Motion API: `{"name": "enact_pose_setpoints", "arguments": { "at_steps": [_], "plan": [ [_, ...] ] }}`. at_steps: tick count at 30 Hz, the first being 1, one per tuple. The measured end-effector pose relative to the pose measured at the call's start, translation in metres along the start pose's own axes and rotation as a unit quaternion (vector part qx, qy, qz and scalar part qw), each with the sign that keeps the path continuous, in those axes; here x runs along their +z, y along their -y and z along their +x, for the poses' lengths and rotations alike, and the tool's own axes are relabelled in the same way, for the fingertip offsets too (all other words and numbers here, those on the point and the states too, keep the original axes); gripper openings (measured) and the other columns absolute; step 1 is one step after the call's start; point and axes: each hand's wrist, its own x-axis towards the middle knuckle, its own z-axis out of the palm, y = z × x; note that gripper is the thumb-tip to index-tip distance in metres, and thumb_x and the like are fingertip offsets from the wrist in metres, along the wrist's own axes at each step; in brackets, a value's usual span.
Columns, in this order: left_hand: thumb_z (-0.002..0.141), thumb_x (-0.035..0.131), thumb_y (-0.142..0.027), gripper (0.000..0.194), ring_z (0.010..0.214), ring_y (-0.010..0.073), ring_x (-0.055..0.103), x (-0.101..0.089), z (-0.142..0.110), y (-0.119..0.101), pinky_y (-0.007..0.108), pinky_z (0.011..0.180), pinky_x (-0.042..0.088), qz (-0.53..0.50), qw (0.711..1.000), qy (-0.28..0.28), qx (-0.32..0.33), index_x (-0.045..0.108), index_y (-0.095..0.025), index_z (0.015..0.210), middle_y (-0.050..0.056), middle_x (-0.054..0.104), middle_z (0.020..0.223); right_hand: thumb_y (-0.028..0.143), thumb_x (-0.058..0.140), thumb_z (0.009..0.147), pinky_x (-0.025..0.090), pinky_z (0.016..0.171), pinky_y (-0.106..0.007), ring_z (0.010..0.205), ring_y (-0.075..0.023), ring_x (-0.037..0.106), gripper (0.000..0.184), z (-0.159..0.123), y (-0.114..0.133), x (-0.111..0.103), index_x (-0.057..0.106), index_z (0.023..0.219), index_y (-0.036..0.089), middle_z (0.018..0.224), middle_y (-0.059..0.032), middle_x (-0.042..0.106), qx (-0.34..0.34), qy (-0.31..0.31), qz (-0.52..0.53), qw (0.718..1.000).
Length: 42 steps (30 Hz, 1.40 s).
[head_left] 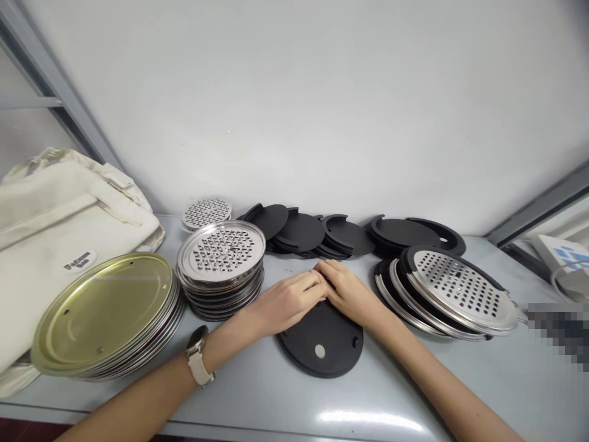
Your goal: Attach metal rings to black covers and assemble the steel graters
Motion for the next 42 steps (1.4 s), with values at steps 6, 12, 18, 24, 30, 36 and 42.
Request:
{"name": "enact_pose_setpoints", "arguments": {
  "at_steps": [6, 12, 18, 24, 30, 36, 42],
  "plan": [
    [0.096, 0.033, -0.01, 0.022, 0.09, 0.0167, 0.053, -0.0013, 0.0011, -0.0011, 0.028, 0.079, 0.045, 0.004, 1.0, -0.004, -0.002, 0.054, -0.016, 0.098, 0.005, 0.055, 0.093, 0.024, 0.035, 0.099, 0.043, 0.067, -0.028, 0.074, -0.0178, 0.052, 0.023, -0.0002, -0.0026, 0.0013, 0.047, 0.08, 0.021, 0.08, -0.0046, 0.055, 0.007, 0.004, 0.002, 1.0],
    [0.095, 0.034, -0.009, 0.022, 0.088, 0.019, 0.051, -0.0021, 0.0009, -0.0016, 0.031, 0.081, 0.044, 0.055, 0.998, -0.013, 0.003, 0.054, -0.015, 0.101, 0.006, 0.054, 0.093, 0.026, 0.033, 0.099, 0.043, 0.069, -0.029, 0.075, -0.0178, 0.052, 0.023, -0.0007, -0.0054, 0.0029, 0.045, 0.08, 0.021, 0.08, -0.0041, 0.054, 0.007, 0.006, 0.007, 1.0],
    [0.095, 0.034, -0.009, 0.021, 0.086, 0.0182, 0.049, -0.0018, 0.0011, -0.0017, 0.03, 0.078, 0.044, 0.055, 0.998, -0.015, 0.003, 0.054, -0.015, 0.098, 0.006, 0.054, 0.093, 0.024, 0.034, 0.099, 0.043, 0.067, -0.028, 0.074, -0.0174, 0.052, 0.023, 0.0002, -0.0044, 0.0024, 0.044, 0.079, 0.021, 0.079, -0.0037, 0.054, 0.005, 0.006, 0.011, 1.0],
    [0.097, 0.033, -0.012, 0.022, 0.085, 0.0184, 0.049, -0.0022, 0.0017, -0.0026, 0.031, 0.078, 0.044, 0.06, 0.998, -0.024, 0.005, 0.055, -0.015, 0.097, 0.006, 0.054, 0.092, 0.023, 0.034, 0.099, 0.042, 0.067, -0.028, 0.073, -0.017, 0.052, 0.023, 0.0002, -0.0045, 0.0012, 0.043, 0.078, 0.021, 0.079, -0.0034, 0.053, 0.006, 0.007, 0.016, 1.0],
    [0.097, 0.032, -0.012, 0.023, 0.086, 0.018, 0.051, -0.0022, 0.0014, -0.002, 0.03, 0.078, 0.045, 0.039, 0.999, -0.021, 0.002, 0.055, -0.016, 0.096, 0.006, 0.054, 0.091, 0.023, 0.034, 0.099, 0.043, 0.066, -0.027, 0.072, -0.0167, 0.052, 0.023, -0.0006, -0.0059, 0.0015, 0.044, 0.078, 0.021, 0.078, -0.003, 0.053, 0.0, 0.006, 0.023, 1.0],
    [0.096, 0.033, -0.011, 0.022, 0.089, 0.0179, 0.051, -0.0026, 0.0011, -0.0017, 0.029, 0.08, 0.046, 0.014, 1.0, -0.006, -0.003, 0.054, -0.015, 0.097, 0.006, 0.054, 0.091, 0.022, 0.035, 0.098, 0.043, 0.066, -0.028, 0.072, -0.0168, 0.051, 0.022, -0.0002, -0.0055, 0.001, 0.043, 0.078, 0.021, 0.078, -0.003, 0.053, -0.003, 0.01, 0.022, 1.0],
    [0.096, 0.033, -0.011, 0.022, 0.091, 0.0181, 0.053, -0.0003, 0.0005, -0.0005, 0.03, 0.082, 0.047, 0.005, 1.0, -0.013, -0.003, 0.054, -0.016, 0.098, 0.006, 0.054, 0.093, 0.02, 0.035, 0.097, 0.043, 0.066, -0.027, 0.071, -0.0166, 0.052, 0.022, 0.0008, -0.0036, -0.001, 0.045, 0.078, 0.021, 0.078, -0.0032, 0.053, -0.008, 0.012, 0.024, 1.0]
  ]
}}
